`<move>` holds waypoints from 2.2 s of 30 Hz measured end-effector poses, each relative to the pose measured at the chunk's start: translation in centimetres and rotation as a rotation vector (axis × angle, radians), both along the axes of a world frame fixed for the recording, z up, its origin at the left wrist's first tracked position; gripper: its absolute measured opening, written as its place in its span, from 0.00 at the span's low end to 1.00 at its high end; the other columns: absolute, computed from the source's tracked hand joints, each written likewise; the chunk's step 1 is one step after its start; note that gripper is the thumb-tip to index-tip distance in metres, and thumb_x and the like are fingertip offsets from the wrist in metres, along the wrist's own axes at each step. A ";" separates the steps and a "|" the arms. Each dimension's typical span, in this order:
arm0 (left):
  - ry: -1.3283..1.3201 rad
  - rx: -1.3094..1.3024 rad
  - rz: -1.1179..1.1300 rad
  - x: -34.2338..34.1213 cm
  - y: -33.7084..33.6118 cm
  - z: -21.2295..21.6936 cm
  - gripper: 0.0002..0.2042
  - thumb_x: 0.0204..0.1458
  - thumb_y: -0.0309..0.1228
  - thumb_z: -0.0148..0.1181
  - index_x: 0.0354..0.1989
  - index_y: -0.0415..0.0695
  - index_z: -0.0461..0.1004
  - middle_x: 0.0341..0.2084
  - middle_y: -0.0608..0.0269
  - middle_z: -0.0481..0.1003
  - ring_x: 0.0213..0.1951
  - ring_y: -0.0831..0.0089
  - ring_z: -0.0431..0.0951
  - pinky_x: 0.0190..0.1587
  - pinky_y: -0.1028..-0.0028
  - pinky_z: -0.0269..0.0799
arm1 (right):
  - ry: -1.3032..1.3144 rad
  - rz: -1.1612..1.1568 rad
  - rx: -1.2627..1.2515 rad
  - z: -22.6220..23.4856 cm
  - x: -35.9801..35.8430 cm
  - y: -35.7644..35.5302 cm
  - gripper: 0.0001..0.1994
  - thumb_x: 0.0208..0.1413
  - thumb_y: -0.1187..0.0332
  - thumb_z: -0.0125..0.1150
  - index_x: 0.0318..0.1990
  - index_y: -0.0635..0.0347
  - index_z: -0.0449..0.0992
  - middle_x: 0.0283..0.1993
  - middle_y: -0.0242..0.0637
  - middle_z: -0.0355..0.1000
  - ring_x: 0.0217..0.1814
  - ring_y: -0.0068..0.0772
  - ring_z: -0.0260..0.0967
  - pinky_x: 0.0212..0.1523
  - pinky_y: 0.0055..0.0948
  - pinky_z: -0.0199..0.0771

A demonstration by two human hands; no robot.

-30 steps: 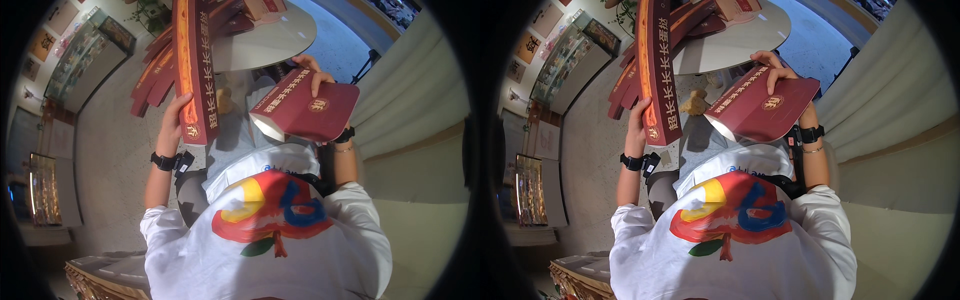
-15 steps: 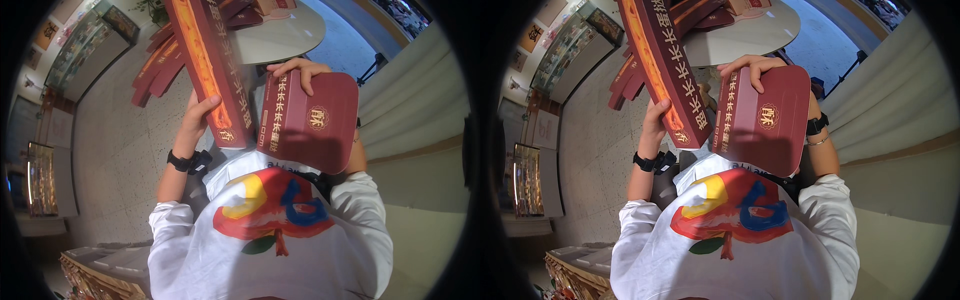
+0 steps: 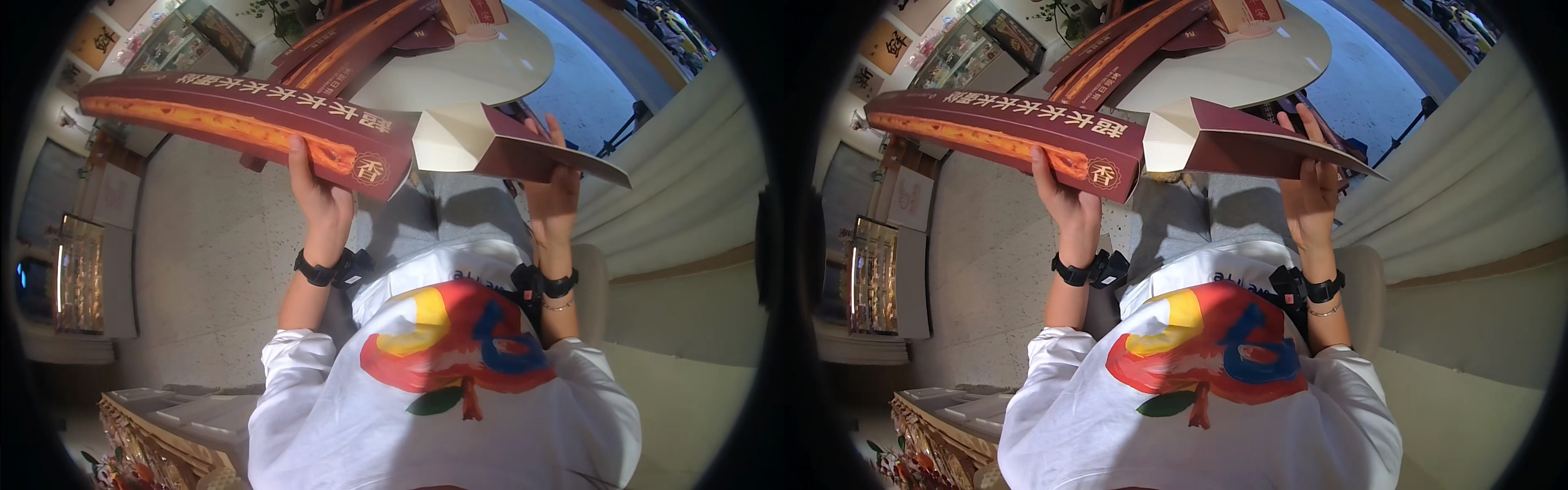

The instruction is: The person assembles long, flat cardboard boxes by folding flaps and tucking edges into slots. They handle each box one at a time, folding the sides and ends to form a rectangular container, then stacking the finished boxes on the table.

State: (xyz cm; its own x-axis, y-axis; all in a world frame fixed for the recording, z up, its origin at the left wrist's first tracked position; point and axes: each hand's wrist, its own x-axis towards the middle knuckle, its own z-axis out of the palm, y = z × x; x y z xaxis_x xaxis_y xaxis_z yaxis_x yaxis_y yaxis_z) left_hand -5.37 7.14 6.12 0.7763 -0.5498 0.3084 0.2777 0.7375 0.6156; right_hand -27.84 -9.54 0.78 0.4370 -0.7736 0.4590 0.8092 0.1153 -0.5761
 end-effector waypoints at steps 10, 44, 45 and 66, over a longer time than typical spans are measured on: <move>0.132 -0.184 0.142 -4.7 -2.2 1.4 0.25 0.57 0.42 0.60 0.59 0.43 0.64 0.54 0.63 0.69 0.56 0.70 0.69 0.61 0.65 0.64 | 0.038 -0.557 -0.545 -1.2 -0.6 -2.6 0.21 0.53 0.71 0.68 0.52 0.48 0.65 0.73 0.50 0.47 0.72 0.61 0.52 0.64 0.55 0.69; 0.113 -0.110 -0.017 -5.7 1.1 -4.4 0.31 0.52 0.44 0.66 0.61 0.43 0.63 0.55 0.62 0.70 0.58 0.65 0.69 0.64 0.60 0.62 | 0.004 -0.421 -0.705 1.0 -1.8 -3.3 0.11 0.56 0.61 0.66 0.37 0.46 0.67 0.61 0.49 0.58 0.72 0.63 0.51 0.68 0.52 0.62; 0.106 -0.117 -0.035 -5.5 1.1 -4.7 0.31 0.52 0.44 0.66 0.61 0.43 0.64 0.54 0.62 0.70 0.58 0.66 0.69 0.64 0.60 0.63 | 0.017 -0.408 -0.707 1.1 -1.9 -3.2 0.11 0.56 0.61 0.65 0.38 0.47 0.67 0.62 0.49 0.58 0.72 0.62 0.51 0.68 0.51 0.62; -0.023 0.140 0.322 -4.3 -1.7 -1.8 0.23 0.57 0.35 0.64 0.58 0.49 0.64 0.52 0.64 0.67 0.52 0.70 0.69 0.55 0.67 0.69 | 0.443 -0.219 -0.603 1.9 -0.8 -3.8 0.22 0.53 0.58 0.66 0.51 0.59 0.70 0.58 0.42 0.67 0.65 0.37 0.61 0.65 0.35 0.60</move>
